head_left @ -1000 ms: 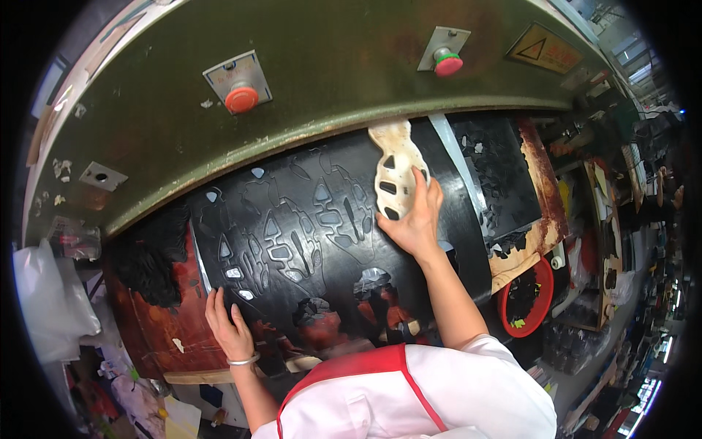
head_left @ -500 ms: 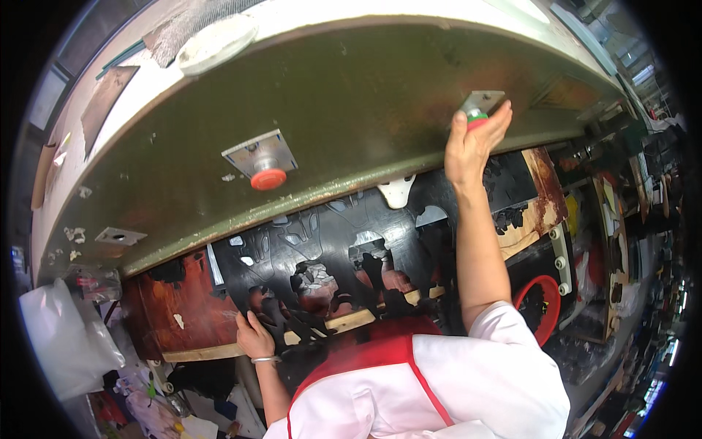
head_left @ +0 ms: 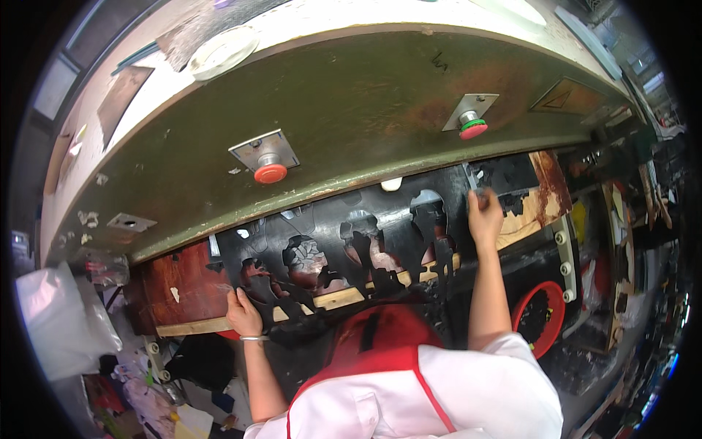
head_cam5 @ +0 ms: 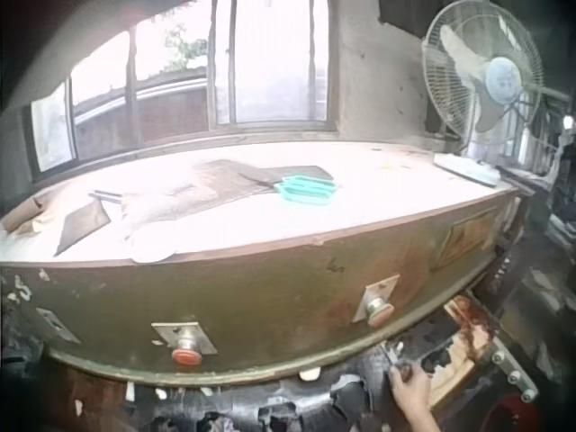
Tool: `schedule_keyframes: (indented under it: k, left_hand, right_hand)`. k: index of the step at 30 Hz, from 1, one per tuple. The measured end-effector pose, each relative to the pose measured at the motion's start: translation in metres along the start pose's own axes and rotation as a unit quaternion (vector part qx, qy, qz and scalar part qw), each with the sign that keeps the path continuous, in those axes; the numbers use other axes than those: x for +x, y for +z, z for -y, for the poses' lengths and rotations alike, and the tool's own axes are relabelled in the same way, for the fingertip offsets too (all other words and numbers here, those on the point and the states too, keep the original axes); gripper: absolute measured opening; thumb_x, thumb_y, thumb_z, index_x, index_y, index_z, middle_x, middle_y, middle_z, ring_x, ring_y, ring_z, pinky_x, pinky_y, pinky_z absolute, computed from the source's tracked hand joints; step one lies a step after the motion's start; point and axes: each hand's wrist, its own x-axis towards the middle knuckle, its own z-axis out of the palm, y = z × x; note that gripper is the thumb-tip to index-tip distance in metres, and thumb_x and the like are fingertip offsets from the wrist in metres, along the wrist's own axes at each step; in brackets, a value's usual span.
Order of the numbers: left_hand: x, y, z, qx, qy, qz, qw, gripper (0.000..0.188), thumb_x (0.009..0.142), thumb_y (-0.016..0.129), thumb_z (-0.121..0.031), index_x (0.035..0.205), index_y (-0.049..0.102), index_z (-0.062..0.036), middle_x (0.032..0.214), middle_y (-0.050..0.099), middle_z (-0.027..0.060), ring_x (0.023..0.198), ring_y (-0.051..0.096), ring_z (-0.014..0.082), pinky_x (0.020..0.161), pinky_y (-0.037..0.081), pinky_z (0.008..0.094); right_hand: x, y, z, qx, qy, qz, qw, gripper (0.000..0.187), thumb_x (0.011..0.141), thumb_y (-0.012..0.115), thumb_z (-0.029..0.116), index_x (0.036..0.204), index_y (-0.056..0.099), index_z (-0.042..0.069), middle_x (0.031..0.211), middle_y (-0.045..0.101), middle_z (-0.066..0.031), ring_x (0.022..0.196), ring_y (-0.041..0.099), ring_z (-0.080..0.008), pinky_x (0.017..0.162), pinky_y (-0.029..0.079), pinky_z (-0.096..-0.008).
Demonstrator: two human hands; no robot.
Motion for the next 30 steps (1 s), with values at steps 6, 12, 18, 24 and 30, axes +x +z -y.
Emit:
schedule_keyframes:
  k: [6,12,18,24,30]
  left_hand:
    - [-0.016,0.005,0.013,-0.049,0.041,-0.008,0.998,0.030,0.100,0.046,-0.024,0.081,0.049,-0.0012,0.064,0.050,0.0215,0.058,0.048,0.0399,0.056,0.040,0.0423]
    - [-0.083,-0.028,0.033,-0.180,0.063,-0.017,0.982,0.030,0.101,0.038,-0.020,0.100,0.057,0.0028,0.083,0.067,0.0172,0.071,0.061,0.0296,0.065,0.045,0.0369]
    - [-0.102,-0.062,0.061,-0.244,-0.115,0.142,0.953,0.056,0.104,0.029,-0.034,0.085,0.063,0.0061,0.064,0.066,0.0109,0.070,0.059,0.0175,0.066,0.044,0.0307]
    - [-0.101,-0.092,0.060,-0.163,-0.046,0.021,0.985,0.026,0.099,0.050,-0.018,0.117,0.056,-0.0007,0.090,0.063,0.0079,0.081,0.057,0.0147,0.076,0.047,0.0293]
    - [-0.123,-0.083,-0.027,-0.136,0.066,0.068,0.986,0.035,0.090,0.056,-0.004,0.125,0.051,0.0032,0.119,0.060,0.0173,0.111,0.058,0.0269,0.096,0.043,0.0350]
  right_hand:
    - [-0.017,0.002,-0.049,0.009,-0.094,-0.006,0.995,0.044,0.084,0.069,0.034,0.071,0.058,-0.006,0.061,0.052,-0.0237,0.054,0.049,-0.0304,0.057,0.041,-0.0401]
    - [-0.109,-0.063,-0.060,0.125,-0.089,-0.062,0.986,0.026,0.085,0.071,0.023,0.083,0.065,-0.002,0.068,0.062,-0.0148,0.061,0.057,-0.0151,0.062,0.047,-0.0306]
    - [-0.135,-0.091,-0.041,-0.054,-0.179,-0.067,0.980,0.056,0.071,0.077,0.023,0.117,0.056,-0.001,0.111,0.061,-0.0198,0.105,0.056,-0.0356,0.089,0.044,-0.0433]
    - [-0.167,-0.035,0.002,-0.079,-0.279,0.138,0.947,0.109,0.058,0.082,0.034,0.147,0.025,0.009,0.134,0.026,-0.0417,0.126,0.023,-0.0586,0.108,0.028,-0.0546]
    - [-0.195,-0.064,-0.005,0.017,-0.203,0.138,0.969,0.098,0.058,0.077,0.014,0.144,0.030,0.008,0.133,0.029,-0.0349,0.125,0.032,-0.0498,0.105,0.032,-0.0534]
